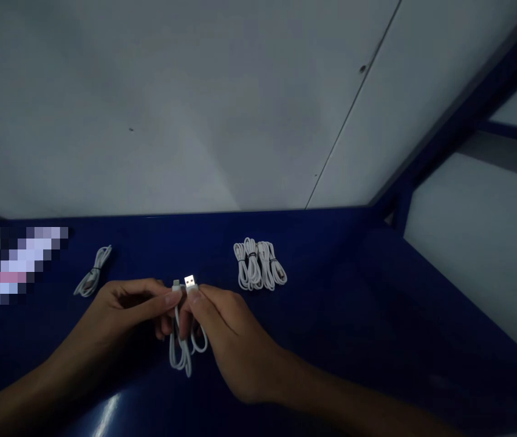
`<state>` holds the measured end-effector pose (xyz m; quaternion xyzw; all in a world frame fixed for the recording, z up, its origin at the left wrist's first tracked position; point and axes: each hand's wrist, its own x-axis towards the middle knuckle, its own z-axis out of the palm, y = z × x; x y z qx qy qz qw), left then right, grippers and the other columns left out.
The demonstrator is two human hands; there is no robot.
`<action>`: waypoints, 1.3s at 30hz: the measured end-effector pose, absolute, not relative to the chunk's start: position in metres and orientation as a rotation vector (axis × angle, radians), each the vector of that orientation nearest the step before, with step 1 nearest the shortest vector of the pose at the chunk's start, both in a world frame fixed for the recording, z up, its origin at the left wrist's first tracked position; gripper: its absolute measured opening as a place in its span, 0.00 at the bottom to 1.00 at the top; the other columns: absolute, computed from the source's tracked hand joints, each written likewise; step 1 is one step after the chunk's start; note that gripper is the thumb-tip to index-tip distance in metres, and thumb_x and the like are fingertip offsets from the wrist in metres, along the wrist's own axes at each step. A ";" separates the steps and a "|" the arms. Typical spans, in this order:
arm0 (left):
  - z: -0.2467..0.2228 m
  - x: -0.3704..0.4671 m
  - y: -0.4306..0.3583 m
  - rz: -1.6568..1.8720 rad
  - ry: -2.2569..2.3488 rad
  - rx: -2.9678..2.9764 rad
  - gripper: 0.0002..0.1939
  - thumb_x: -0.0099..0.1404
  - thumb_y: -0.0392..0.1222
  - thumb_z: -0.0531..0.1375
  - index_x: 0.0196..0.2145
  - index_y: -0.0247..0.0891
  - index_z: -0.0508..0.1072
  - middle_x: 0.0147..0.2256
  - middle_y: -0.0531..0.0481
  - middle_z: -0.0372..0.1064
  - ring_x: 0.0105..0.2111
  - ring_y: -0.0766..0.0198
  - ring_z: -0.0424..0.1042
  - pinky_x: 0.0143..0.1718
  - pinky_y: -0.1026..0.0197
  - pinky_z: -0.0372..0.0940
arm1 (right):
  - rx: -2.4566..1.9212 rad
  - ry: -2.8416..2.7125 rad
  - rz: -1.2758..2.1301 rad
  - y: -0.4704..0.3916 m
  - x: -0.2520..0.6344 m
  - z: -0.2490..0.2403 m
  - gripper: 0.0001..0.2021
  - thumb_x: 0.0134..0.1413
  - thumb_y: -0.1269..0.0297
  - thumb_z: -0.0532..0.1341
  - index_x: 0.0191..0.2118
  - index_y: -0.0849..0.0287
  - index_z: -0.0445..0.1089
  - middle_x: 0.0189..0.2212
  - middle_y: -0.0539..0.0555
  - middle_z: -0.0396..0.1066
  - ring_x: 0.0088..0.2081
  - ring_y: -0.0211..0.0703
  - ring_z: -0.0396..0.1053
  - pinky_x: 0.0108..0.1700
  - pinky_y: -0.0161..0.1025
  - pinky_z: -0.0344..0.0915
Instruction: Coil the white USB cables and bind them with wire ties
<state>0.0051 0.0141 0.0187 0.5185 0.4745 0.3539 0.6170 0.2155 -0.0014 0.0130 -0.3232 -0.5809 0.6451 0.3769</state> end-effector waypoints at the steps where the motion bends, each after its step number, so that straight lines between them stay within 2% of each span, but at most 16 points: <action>1: 0.018 0.005 0.014 0.819 1.093 1.190 0.07 0.67 0.41 0.72 0.30 0.42 0.88 0.27 0.49 0.82 0.27 0.64 0.75 0.31 0.65 0.70 | -0.834 -1.487 1.652 -0.001 0.215 0.013 0.24 0.83 0.54 0.49 0.33 0.55 0.68 0.38 0.52 0.71 0.44 0.44 0.69 0.52 0.41 0.66; 17: 0.019 0.007 0.015 0.826 1.095 1.162 0.08 0.65 0.43 0.74 0.28 0.40 0.87 0.25 0.48 0.81 0.25 0.64 0.74 0.30 0.65 0.70 | -0.844 -1.491 1.632 -0.002 0.215 0.013 0.23 0.83 0.54 0.50 0.32 0.55 0.68 0.36 0.52 0.69 0.42 0.44 0.67 0.51 0.42 0.65; 25: 0.020 0.007 0.014 0.825 1.097 1.172 0.07 0.65 0.42 0.73 0.28 0.42 0.88 0.26 0.49 0.81 0.25 0.64 0.74 0.30 0.65 0.70 | -0.859 -1.506 1.648 -0.003 0.215 0.017 0.24 0.83 0.52 0.48 0.32 0.55 0.68 0.39 0.54 0.72 0.46 0.46 0.70 0.52 0.43 0.67; 35: 0.019 0.006 0.011 0.839 1.099 1.155 0.08 0.66 0.41 0.73 0.28 0.42 0.87 0.26 0.50 0.82 0.25 0.65 0.75 0.30 0.67 0.70 | -0.823 -1.490 1.643 -0.002 0.215 0.016 0.24 0.83 0.56 0.48 0.32 0.55 0.68 0.38 0.53 0.72 0.45 0.44 0.70 0.52 0.42 0.67; 39: 0.018 0.006 0.010 0.850 1.097 1.135 0.10 0.67 0.43 0.73 0.28 0.41 0.86 0.26 0.50 0.82 0.25 0.66 0.76 0.30 0.67 0.70 | -0.838 -1.485 1.609 -0.003 0.215 0.014 0.25 0.83 0.54 0.49 0.32 0.55 0.69 0.34 0.51 0.70 0.40 0.43 0.69 0.50 0.41 0.67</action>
